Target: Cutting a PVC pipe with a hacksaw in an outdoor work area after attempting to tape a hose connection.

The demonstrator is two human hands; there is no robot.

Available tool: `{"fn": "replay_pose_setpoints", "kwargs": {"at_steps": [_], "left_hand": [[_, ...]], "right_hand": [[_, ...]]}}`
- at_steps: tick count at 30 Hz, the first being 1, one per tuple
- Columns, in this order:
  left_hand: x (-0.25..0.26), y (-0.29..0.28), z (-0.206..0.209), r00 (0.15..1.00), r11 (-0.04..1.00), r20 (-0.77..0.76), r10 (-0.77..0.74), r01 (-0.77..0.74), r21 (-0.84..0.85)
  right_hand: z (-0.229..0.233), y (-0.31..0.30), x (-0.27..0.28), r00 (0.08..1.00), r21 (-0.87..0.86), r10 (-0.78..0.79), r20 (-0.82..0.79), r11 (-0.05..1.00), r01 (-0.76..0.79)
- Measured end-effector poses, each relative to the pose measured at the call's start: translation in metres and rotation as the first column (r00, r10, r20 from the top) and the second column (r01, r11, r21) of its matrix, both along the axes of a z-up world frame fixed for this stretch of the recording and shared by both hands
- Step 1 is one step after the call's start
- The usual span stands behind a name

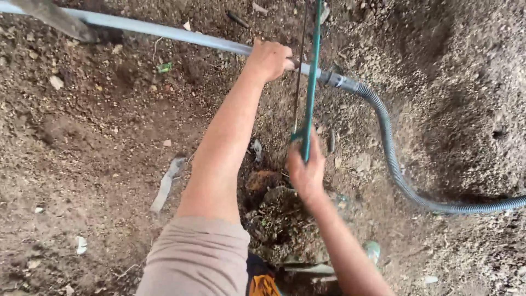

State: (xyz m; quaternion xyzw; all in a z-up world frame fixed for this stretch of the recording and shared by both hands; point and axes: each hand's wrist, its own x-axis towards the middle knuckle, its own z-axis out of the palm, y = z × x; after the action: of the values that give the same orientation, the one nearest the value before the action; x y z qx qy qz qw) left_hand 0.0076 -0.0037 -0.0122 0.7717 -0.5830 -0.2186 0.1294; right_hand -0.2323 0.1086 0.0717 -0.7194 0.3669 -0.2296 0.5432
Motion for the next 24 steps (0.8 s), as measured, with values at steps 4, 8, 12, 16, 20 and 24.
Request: {"fn": "replay_pose_setpoints", "kwargs": {"at_steps": [4, 8, 12, 16, 20, 24], "left_hand": [[0.003, -0.008, 0.006, 0.998, 0.999, -0.051, 0.040, -0.039, 0.017], [0.002, -0.012, -0.020, 0.998, 0.999, 0.052, 0.025, -0.022, -0.046], [0.008, -0.027, -0.006, 0.997, 0.991, 0.080, -0.020, 0.031, -0.130], [-0.009, -0.002, 0.022, 0.993, 0.995, -0.089, 0.081, -0.075, 0.072], [-0.001, -0.006, 0.022, 0.998, 0.999, -0.058, 0.034, -0.033, 0.020], [0.000, -0.007, -0.012, 1.000, 1.000, -0.007, 0.008, -0.008, -0.012]], "right_hand": [[-0.021, 0.051, -0.065, 0.969, -0.013, -0.002, -0.247, 1.000, -0.001], [-0.025, 0.061, -0.073, 0.954, 0.167, -0.022, -0.300, 0.983, 0.075], [-0.006, 0.013, -0.031, 0.948, -0.060, -0.171, -0.268, 0.985, 0.161], [0.016, -0.024, -0.011, 0.989, 0.157, -0.086, -0.121, 0.982, 0.105], [-0.013, 0.042, -0.056, 0.990, 0.051, -0.027, -0.138, 0.998, 0.034], [0.003, 0.066, -0.089, 0.988, 0.176, 0.044, -0.146, 0.984, -0.017]]}}
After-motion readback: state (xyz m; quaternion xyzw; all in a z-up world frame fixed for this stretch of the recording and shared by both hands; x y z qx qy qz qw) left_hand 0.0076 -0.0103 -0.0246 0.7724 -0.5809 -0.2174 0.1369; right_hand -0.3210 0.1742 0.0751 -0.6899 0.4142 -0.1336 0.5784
